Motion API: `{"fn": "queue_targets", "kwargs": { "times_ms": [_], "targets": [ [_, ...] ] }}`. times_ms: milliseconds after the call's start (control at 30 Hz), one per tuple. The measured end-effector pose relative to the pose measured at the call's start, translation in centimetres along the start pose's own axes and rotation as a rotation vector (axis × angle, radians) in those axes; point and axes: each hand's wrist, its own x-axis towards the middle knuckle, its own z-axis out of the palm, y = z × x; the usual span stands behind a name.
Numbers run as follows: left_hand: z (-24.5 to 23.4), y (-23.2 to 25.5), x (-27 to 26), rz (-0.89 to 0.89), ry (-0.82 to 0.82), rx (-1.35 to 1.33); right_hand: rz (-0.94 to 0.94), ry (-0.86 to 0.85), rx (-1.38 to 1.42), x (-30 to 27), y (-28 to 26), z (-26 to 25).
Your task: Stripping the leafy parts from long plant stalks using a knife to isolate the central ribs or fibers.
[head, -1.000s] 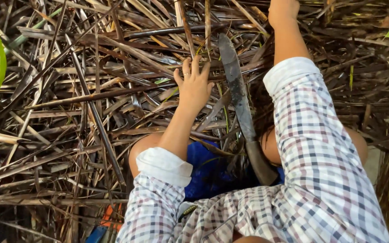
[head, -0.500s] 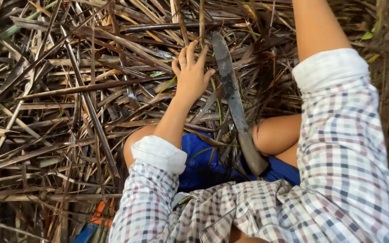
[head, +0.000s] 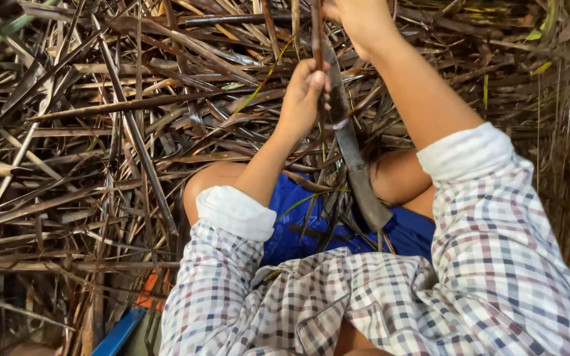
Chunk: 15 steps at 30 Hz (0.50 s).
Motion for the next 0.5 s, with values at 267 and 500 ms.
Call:
{"fn": "queue_targets", "kwargs": {
  "times_ms": [267,500],
  "targets": [
    [-2.6,0.7,0.5,-0.103,0.303,-0.082,0.543,-0.048,-0.448,-9.1,7.4,-6.3],
    [-4.5,-2.2,0.0,-0.046,0.337,-0.165,0.617,-0.124,-0.52,-9.4,7.9,-5.1]
  ]
}}
